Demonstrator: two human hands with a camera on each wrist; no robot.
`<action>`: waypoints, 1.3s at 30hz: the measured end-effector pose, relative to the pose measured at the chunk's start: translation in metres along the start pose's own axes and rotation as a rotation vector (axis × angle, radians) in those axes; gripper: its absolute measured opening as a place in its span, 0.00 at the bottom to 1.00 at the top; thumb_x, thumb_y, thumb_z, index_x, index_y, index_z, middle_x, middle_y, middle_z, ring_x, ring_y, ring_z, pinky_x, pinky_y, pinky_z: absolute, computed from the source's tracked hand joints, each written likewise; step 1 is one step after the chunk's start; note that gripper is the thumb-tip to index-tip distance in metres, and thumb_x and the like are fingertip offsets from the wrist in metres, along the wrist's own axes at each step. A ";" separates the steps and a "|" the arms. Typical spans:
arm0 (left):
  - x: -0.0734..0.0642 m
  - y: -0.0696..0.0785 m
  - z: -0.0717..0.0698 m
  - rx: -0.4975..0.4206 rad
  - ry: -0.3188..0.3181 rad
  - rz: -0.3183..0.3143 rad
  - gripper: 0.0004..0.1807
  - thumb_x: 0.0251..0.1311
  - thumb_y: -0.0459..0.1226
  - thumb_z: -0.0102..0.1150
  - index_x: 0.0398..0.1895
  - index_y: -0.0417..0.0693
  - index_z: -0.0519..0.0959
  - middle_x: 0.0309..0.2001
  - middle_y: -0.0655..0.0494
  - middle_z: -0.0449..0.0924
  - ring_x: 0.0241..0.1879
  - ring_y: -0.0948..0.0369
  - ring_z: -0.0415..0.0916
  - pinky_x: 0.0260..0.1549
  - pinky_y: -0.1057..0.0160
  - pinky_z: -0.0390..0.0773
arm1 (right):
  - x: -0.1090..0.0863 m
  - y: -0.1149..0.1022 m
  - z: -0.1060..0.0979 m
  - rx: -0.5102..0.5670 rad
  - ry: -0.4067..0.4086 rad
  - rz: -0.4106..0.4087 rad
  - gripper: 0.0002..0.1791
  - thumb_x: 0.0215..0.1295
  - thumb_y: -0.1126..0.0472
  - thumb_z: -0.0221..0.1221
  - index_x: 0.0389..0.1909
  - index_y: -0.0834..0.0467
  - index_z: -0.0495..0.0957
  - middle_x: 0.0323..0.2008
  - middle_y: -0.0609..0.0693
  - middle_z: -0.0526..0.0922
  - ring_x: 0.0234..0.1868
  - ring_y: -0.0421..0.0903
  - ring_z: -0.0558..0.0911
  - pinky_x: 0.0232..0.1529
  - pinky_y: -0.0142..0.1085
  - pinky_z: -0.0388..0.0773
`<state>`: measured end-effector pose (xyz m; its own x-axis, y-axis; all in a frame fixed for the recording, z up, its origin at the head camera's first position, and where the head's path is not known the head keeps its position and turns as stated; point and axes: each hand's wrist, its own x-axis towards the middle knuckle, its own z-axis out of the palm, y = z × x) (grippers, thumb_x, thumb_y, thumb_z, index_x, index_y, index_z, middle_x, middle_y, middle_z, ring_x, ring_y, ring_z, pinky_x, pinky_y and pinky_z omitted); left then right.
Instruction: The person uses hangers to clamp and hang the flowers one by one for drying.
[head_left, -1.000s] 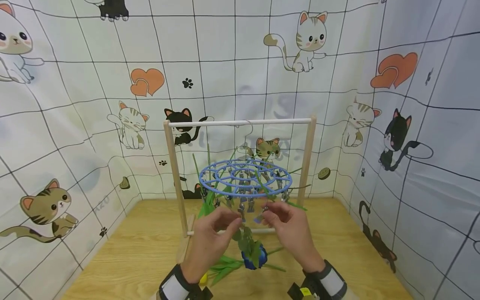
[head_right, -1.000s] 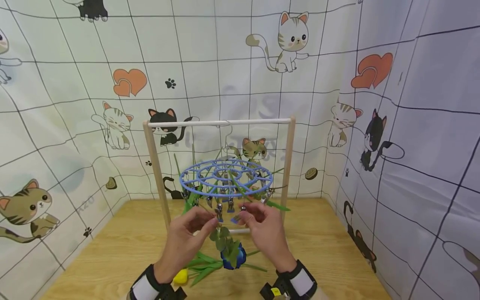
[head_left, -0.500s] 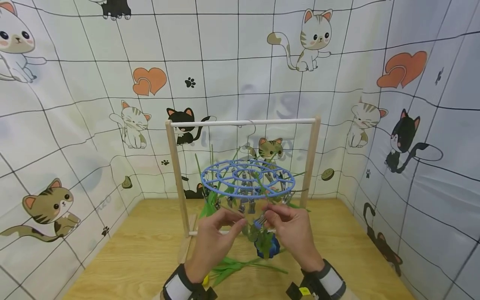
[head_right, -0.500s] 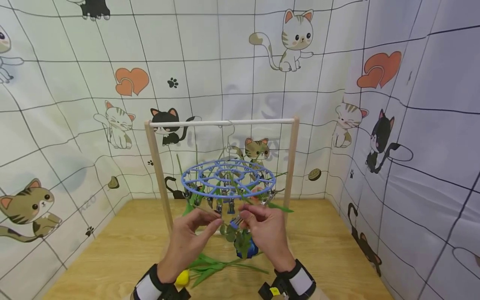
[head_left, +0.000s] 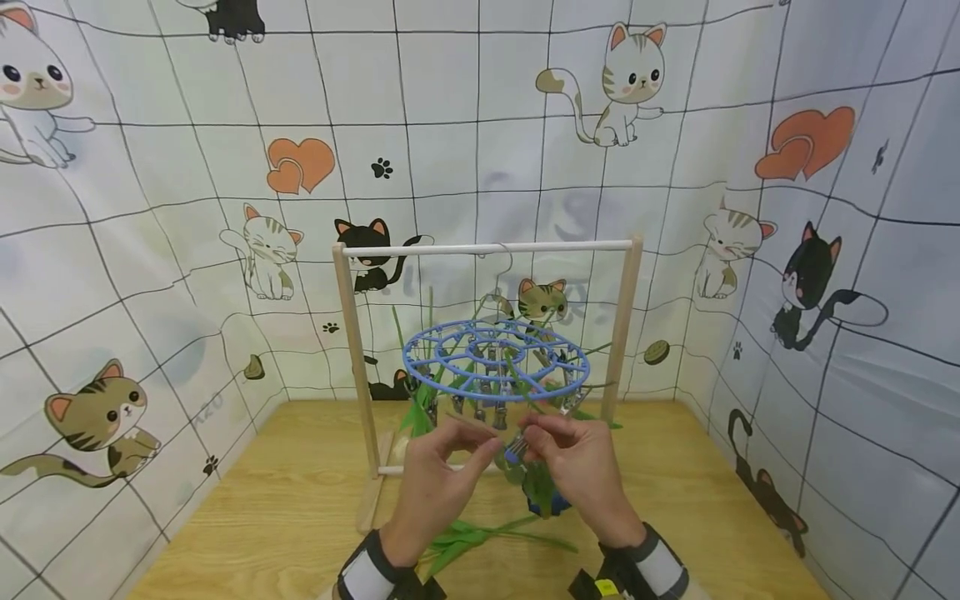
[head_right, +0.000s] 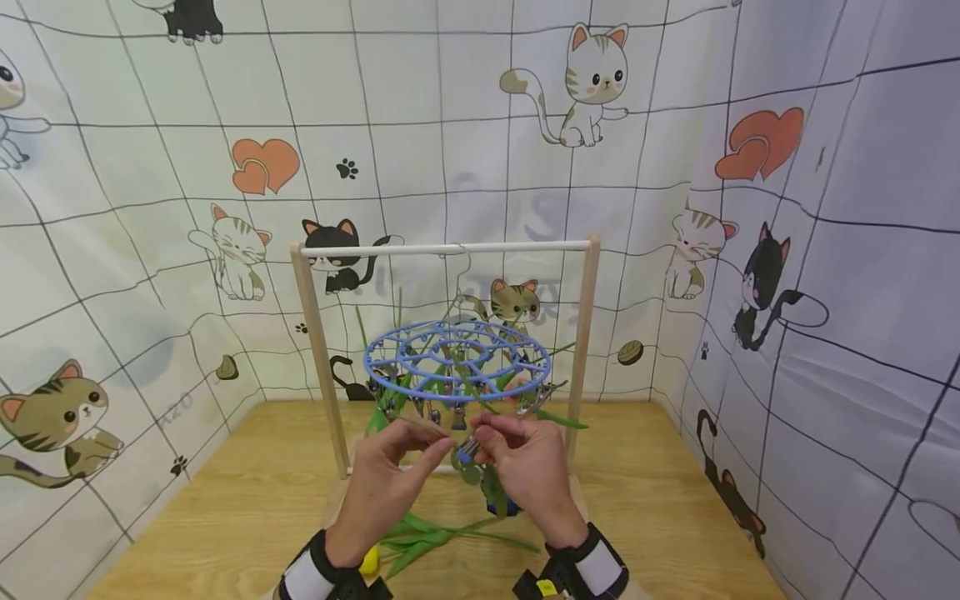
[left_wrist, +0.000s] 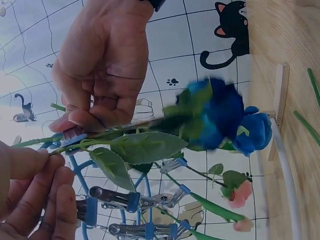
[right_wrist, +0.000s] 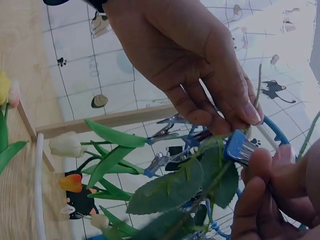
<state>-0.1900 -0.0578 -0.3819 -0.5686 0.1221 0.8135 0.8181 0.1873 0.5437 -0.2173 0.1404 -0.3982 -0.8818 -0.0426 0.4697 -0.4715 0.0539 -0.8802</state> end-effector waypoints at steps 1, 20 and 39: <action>0.000 0.000 0.000 -0.002 -0.002 -0.008 0.08 0.59 0.24 0.68 0.38 0.41 0.81 0.38 0.49 0.85 0.34 0.55 0.83 0.35 0.55 0.85 | 0.000 0.000 -0.001 -0.010 -0.016 0.008 0.11 0.66 0.57 0.67 0.47 0.55 0.86 0.45 0.56 0.86 0.29 0.53 0.86 0.37 0.42 0.85; -0.036 -0.044 -0.014 0.069 -0.075 -0.067 0.09 0.63 0.31 0.67 0.44 0.51 0.83 0.41 0.58 0.85 0.37 0.61 0.83 0.35 0.61 0.85 | -0.004 0.016 -0.020 -0.081 -0.069 0.089 0.14 0.70 0.48 0.64 0.52 0.47 0.84 0.41 0.53 0.84 0.35 0.53 0.83 0.37 0.46 0.84; -0.081 -0.099 -0.031 0.239 -0.430 -0.258 0.06 0.66 0.36 0.66 0.41 0.58 0.83 0.39 0.63 0.84 0.37 0.69 0.80 0.36 0.67 0.83 | 0.012 0.030 -0.047 -0.065 -0.029 0.157 0.20 0.71 0.45 0.61 0.56 0.52 0.82 0.45 0.56 0.86 0.39 0.55 0.85 0.44 0.50 0.83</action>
<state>-0.2226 -0.1162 -0.4951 -0.7728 0.4207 0.4751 0.6338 0.4736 0.6115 -0.2429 0.1880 -0.4157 -0.9445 -0.0577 0.3235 -0.3284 0.1267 -0.9360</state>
